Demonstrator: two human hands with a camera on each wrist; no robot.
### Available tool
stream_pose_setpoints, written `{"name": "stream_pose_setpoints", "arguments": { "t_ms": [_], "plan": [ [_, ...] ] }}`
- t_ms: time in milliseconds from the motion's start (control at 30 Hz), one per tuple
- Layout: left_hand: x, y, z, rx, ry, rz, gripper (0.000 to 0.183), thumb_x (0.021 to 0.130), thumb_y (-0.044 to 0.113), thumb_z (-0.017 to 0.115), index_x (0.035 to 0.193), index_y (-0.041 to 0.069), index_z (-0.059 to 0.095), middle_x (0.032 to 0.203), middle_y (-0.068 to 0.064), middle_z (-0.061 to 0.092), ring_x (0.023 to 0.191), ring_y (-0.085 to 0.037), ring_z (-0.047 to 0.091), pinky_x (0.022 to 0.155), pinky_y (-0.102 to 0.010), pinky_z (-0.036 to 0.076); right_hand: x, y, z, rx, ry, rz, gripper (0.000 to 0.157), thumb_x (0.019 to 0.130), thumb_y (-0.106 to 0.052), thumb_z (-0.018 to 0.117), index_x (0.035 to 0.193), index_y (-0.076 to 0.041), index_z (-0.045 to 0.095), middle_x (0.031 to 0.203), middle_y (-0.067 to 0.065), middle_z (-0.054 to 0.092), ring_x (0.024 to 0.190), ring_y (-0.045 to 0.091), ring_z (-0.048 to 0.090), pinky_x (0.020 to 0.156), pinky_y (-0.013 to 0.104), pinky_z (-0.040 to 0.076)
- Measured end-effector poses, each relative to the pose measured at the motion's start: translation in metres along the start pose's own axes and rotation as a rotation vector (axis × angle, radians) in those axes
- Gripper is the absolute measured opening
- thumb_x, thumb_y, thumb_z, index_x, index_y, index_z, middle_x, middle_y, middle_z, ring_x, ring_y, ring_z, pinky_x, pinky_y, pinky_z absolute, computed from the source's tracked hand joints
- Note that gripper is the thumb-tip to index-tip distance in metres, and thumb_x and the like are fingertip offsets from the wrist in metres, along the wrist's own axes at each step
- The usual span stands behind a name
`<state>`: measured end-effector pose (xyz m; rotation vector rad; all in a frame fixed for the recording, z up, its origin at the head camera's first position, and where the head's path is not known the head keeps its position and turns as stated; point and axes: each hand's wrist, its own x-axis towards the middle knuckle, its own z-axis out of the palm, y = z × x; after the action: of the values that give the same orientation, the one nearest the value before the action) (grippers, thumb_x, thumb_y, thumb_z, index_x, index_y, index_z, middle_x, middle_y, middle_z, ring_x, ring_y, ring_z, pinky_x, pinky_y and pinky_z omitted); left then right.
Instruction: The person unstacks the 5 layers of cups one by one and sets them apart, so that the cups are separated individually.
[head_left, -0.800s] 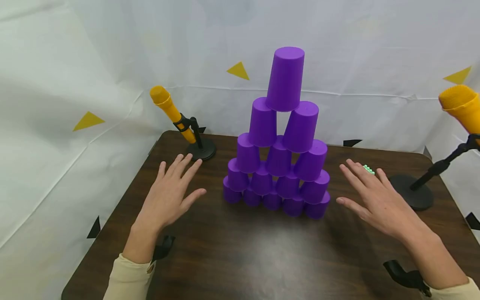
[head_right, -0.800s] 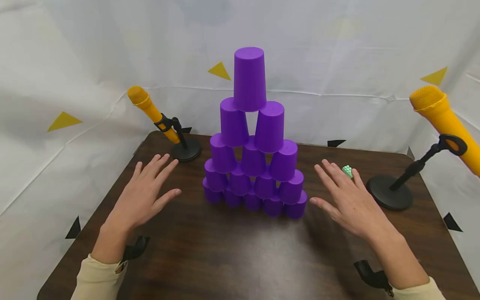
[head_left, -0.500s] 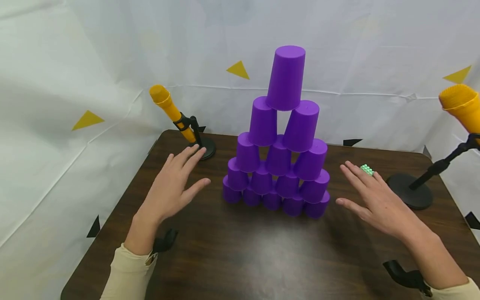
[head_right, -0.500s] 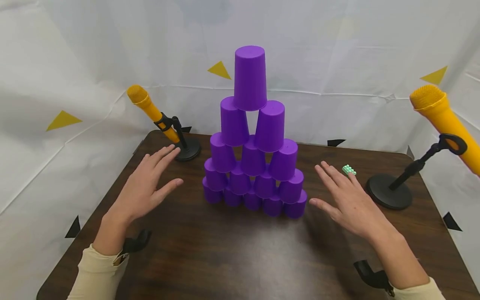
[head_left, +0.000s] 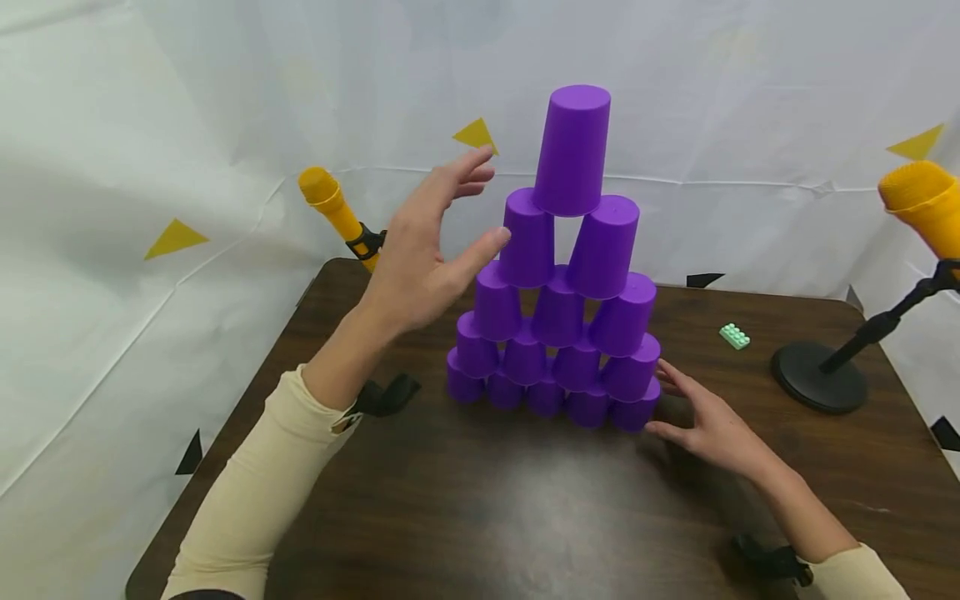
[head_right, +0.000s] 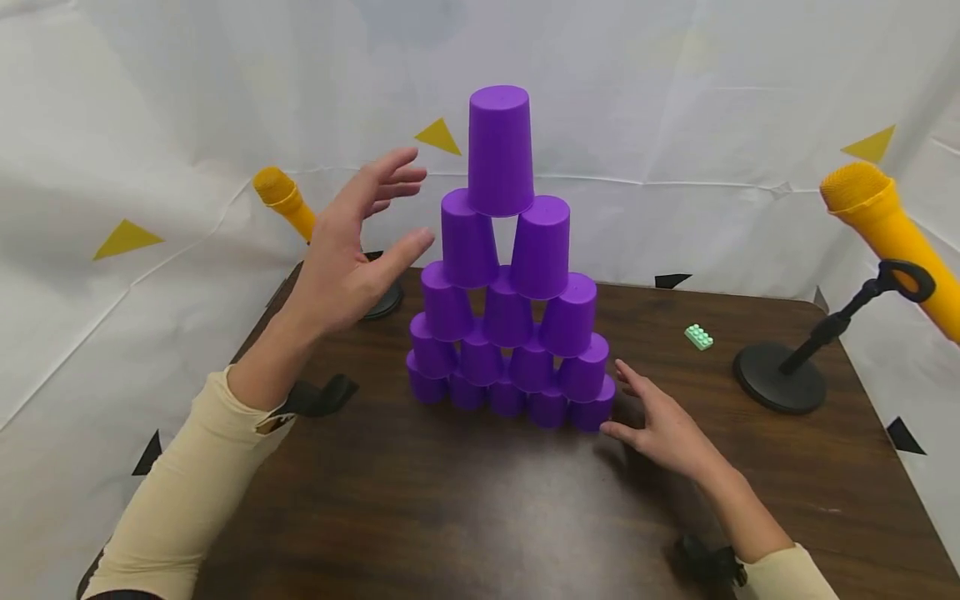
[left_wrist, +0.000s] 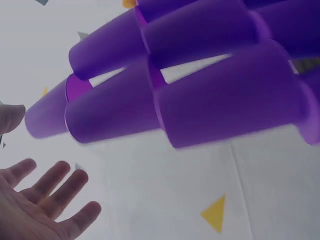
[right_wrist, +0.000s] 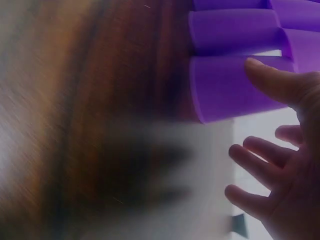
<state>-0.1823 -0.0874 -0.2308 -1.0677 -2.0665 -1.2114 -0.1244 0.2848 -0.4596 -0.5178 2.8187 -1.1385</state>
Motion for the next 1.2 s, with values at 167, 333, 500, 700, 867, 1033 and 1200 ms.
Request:
{"name": "stream_pose_setpoints", "arguments": {
  "t_ms": [167, 333, 500, 700, 867, 1033, 1200],
  "plan": [
    [0.028, 0.018, 0.007, -0.040, -0.067, -0.129, 0.064, 0.091, 0.014, 0.068, 0.147, 0.000, 0.039, 0.134, -0.013, 0.056, 0.120, -0.017, 0.055, 0.100, -0.027, 0.037, 0.000, 0.006, 0.019, 0.021, 0.035, 0.006, 0.095, 0.081, -0.027, 0.082, 0.155, -0.010, 0.025, 0.141, 0.025, 0.048, 0.124, 0.046, 0.049, 0.096, 0.068, 0.037],
    [0.044, 0.026, 0.013, -0.130, -0.107, -0.187, 0.069, 0.090, 0.012, 0.068, 0.149, -0.001, 0.034, 0.132, -0.018, 0.056, 0.119, -0.021, 0.056, 0.098, -0.024, 0.039, 0.002, 0.008, 0.030, 0.020, 0.096, -0.003, 0.086, 0.081, -0.023, 0.083, 0.150, -0.004, 0.035, 0.135, 0.024, 0.054, 0.122, 0.044, 0.052, 0.095, 0.063, 0.040],
    [0.051, 0.026, 0.021, -0.184, -0.119, -0.221, 0.071, 0.089, 0.012, 0.071, 0.149, 0.000, 0.034, 0.127, -0.018, 0.060, 0.114, -0.021, 0.060, 0.094, -0.028, 0.047, 0.004, 0.008, 0.035, 0.022, 0.135, 0.000, 0.076, 0.081, -0.020, 0.082, 0.144, -0.002, 0.043, 0.130, 0.023, 0.058, 0.119, 0.043, 0.054, 0.094, 0.062, 0.041],
    [0.050, 0.022, 0.027, -0.214, -0.110, -0.238, 0.071, 0.088, 0.007, 0.071, 0.148, 0.000, 0.035, 0.121, -0.018, 0.062, 0.107, -0.023, 0.063, 0.089, -0.028, 0.051, 0.005, 0.007, 0.035, 0.025, 0.130, 0.002, 0.066, 0.084, -0.021, 0.080, 0.139, -0.002, 0.048, 0.129, 0.022, 0.059, 0.121, 0.042, 0.053, 0.098, 0.062, 0.039],
    [0.049, 0.021, 0.027, -0.202, -0.095, -0.225, 0.070, 0.088, 0.006, 0.071, 0.148, 0.000, 0.035, 0.119, -0.018, 0.062, 0.104, -0.023, 0.063, 0.088, -0.028, 0.052, 0.006, 0.006, 0.034, 0.026, 0.120, 0.012, 0.065, 0.085, -0.020, 0.079, 0.138, -0.001, 0.048, 0.130, 0.023, 0.058, 0.124, 0.043, 0.050, 0.100, 0.062, 0.036],
    [0.049, 0.021, 0.026, -0.197, -0.094, -0.230, 0.071, 0.088, 0.006, 0.071, 0.148, 0.000, 0.035, 0.118, -0.018, 0.062, 0.104, -0.023, 0.063, 0.087, -0.029, 0.052, 0.007, 0.006, 0.033, 0.033, 0.100, 0.034, 0.065, 0.086, -0.023, 0.078, 0.139, -0.002, 0.047, 0.132, 0.023, 0.056, 0.126, 0.043, 0.049, 0.101, 0.063, 0.034],
    [0.048, 0.021, 0.025, -0.189, -0.090, -0.234, 0.071, 0.088, 0.006, 0.071, 0.148, 0.001, 0.035, 0.117, -0.017, 0.062, 0.104, -0.022, 0.063, 0.087, -0.029, 0.052, 0.006, 0.007, 0.033, 0.041, 0.090, 0.045, 0.065, 0.087, -0.024, 0.077, 0.140, -0.002, 0.047, 0.133, 0.023, 0.056, 0.127, 0.043, 0.048, 0.102, 0.064, 0.033]
  ]
}}
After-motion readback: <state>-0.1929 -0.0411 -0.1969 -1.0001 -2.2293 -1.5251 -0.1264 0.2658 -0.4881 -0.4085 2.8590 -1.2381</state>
